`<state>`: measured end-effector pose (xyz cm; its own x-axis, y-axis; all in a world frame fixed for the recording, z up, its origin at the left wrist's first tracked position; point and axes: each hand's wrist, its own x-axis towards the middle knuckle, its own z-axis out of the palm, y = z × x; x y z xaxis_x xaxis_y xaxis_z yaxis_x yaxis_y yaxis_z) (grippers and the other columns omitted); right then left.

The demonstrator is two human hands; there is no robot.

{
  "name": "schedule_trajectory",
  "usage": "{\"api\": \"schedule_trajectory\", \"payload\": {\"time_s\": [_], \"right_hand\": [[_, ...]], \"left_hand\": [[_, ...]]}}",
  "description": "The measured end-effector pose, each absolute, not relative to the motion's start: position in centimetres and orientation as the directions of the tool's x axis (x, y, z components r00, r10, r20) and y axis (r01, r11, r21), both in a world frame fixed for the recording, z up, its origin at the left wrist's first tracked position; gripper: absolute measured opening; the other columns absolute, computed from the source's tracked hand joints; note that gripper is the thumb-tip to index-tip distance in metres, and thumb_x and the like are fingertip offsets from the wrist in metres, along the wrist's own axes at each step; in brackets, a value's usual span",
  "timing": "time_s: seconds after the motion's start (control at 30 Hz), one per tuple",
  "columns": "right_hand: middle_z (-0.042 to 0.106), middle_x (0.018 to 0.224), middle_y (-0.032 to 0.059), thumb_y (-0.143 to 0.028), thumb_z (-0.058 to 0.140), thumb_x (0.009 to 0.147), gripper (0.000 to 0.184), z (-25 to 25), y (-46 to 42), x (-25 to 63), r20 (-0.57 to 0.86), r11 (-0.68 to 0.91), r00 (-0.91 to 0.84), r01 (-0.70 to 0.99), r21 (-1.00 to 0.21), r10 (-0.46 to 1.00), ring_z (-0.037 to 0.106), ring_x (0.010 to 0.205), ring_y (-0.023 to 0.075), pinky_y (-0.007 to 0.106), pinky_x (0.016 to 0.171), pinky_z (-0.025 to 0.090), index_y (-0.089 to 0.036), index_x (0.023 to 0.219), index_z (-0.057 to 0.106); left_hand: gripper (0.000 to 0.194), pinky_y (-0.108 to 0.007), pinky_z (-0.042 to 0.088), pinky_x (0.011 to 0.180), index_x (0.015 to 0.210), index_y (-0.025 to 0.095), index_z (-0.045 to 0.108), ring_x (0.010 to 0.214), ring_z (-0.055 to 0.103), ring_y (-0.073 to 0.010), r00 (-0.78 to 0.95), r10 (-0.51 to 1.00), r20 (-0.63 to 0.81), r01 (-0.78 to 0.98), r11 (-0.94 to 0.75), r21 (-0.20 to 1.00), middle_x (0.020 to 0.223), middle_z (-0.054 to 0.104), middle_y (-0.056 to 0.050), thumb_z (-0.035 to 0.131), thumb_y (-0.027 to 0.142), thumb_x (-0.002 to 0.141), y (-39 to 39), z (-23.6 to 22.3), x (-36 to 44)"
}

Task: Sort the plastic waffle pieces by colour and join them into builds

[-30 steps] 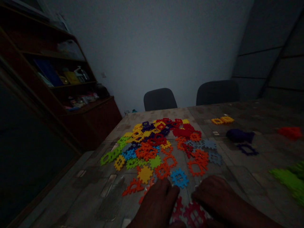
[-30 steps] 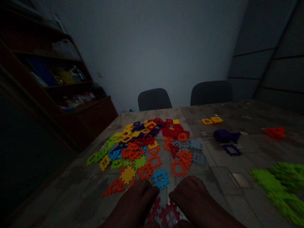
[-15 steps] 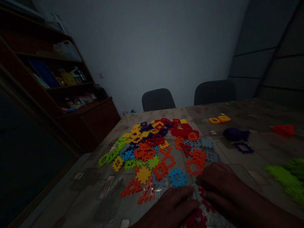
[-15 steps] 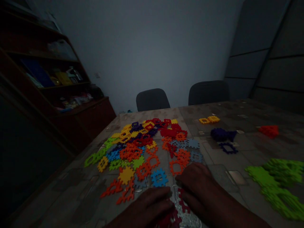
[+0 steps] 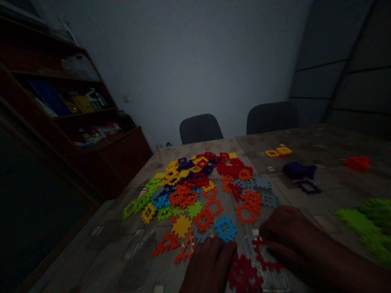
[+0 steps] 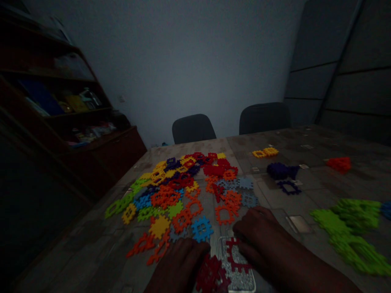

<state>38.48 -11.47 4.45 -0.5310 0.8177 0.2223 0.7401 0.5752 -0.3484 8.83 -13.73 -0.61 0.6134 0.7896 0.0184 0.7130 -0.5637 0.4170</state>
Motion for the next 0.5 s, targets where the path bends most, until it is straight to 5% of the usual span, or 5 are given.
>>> {"api": "schedule_trajectory", "payload": {"time_s": [0.33,0.5], "right_hand": [[0.075,0.105,0.0084,-0.020,0.070,0.088,0.020,4.6,-10.9,40.8,0.227,0.543,-0.493,0.757,-0.363,0.840,0.069,0.097,0.0281,0.045,0.088,0.053,-0.026,0.106,0.073],[0.074,0.109,0.0087,-0.024,0.067,0.092,0.019,3.8,-11.2,40.8,0.220,0.525,-0.477,0.758,-0.387,0.851,0.068,0.101,0.0282,0.047,0.089,0.054,-0.028,0.110,0.072]], "left_hand": [[0.096,-0.048,0.049,0.107,0.159,0.031,0.037,0.131,0.057,-0.0377,0.648,0.758,0.075,0.582,-0.556,0.593,0.148,0.057,-0.014,0.089,0.040,0.079,-12.9,-0.8,8.5],[0.090,-0.045,0.051,0.110,0.163,0.038,0.017,0.133,0.059,-0.0289,0.768,0.586,0.258,0.355,-0.725,0.590,0.151,0.057,-0.010,0.064,0.012,0.091,-12.8,1.2,9.5]]}}
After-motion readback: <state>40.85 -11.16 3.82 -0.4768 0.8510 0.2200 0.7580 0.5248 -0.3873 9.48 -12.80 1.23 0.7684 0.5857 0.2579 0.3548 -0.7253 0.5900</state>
